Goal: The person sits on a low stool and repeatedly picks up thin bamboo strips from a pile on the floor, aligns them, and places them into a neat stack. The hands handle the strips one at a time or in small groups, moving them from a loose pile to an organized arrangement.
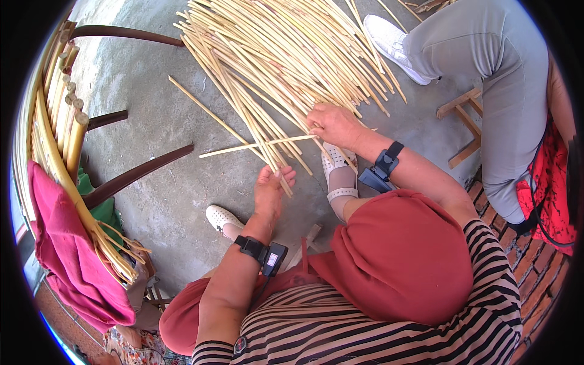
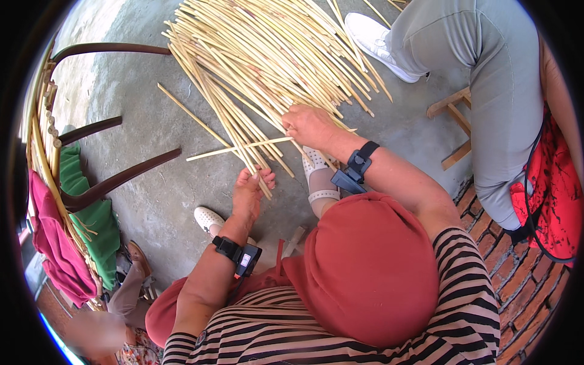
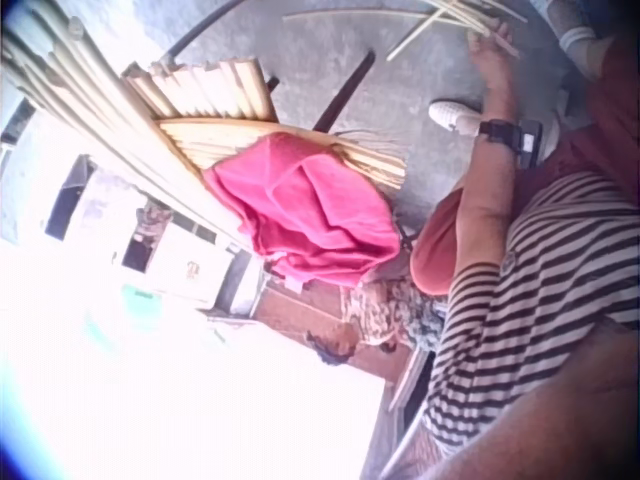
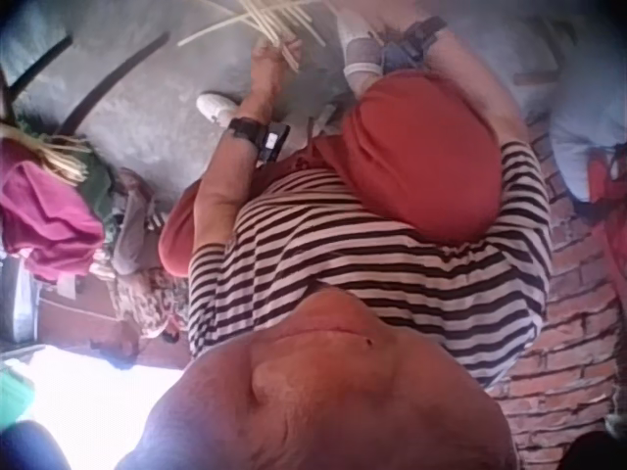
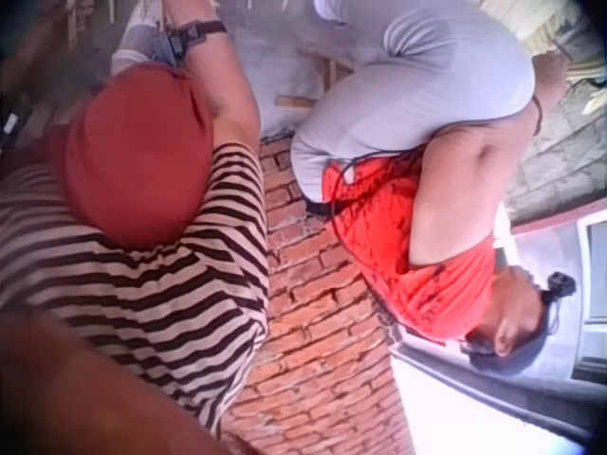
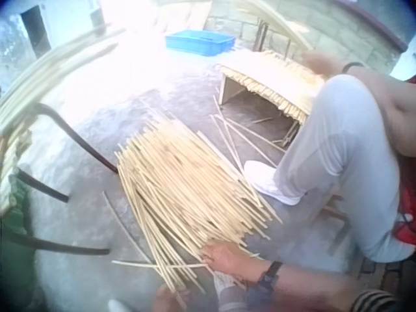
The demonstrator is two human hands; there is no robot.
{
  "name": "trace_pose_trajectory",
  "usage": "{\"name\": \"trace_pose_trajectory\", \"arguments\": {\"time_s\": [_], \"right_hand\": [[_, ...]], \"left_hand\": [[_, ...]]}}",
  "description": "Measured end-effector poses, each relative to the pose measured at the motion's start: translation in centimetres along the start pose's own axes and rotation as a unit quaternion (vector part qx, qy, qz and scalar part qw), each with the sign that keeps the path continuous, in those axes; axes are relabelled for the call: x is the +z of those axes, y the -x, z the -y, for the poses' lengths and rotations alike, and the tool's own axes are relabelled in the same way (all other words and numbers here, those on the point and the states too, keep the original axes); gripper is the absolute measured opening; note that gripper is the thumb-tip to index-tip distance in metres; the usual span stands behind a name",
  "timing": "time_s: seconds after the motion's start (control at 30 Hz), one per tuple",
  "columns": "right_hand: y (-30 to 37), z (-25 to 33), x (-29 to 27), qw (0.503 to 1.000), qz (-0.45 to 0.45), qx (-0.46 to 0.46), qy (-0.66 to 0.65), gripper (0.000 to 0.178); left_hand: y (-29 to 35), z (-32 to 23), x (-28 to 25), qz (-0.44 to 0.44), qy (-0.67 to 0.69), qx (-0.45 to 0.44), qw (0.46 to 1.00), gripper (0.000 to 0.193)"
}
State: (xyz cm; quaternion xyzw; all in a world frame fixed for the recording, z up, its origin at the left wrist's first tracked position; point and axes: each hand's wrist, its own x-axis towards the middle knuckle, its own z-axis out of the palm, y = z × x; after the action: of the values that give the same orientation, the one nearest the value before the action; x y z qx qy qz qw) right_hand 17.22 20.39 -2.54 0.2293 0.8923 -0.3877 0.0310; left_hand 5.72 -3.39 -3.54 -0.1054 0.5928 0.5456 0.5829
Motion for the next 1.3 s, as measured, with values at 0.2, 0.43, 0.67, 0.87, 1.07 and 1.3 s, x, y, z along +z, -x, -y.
{"name": "trace_pose_trajectory", "arguments": {"time_s": [0.2, 0.43, 0.67, 0.87, 1.07, 1.3], "right_hand": [[3.3, -1.6, -0.9, 0.986, 0.108, 0.039, 0.124, 0.023], [3.9, -0.6, 0.9, 0.975, 0.149, 0.144, 0.084, 0.023], [2.4, 0.8, 1.0, 0.989, 0.025, 0.128, 0.068, 0.027], [-0.7, 2.7, 1.1, 0.973, 0.128, 0.116, 0.15, 0.033], [-0.7, 1.8, 2.2, 0.978, 0.126, 0.137, 0.095, 0.029], [-1.7, 2.3, 1.5, 0.97, 0.072, 0.159, -0.172, 0.027]], "left_hand": [[-1.7, -1.0, -3.3, -0.079, -0.018, 0.034, 0.996, 0.024], [-3.9, -2.6, -2.7, -0.087, 0.015, 0.058, 0.994, 0.023], [-6.4, -5.8, -1.2, -0.074, 0.052, 0.1, 0.991, 0.025], [-6.3, -7.3, 0.0, -0.156, -0.022, 0.165, 0.974, 0.029], [-4.1, -5.4, 1.9, -0.15, 0.023, 0.143, 0.978, 0.024], [-3.3, -4.2, 4.4, 0.003, 0.117, -0.007, 0.993, 0.022]]}}
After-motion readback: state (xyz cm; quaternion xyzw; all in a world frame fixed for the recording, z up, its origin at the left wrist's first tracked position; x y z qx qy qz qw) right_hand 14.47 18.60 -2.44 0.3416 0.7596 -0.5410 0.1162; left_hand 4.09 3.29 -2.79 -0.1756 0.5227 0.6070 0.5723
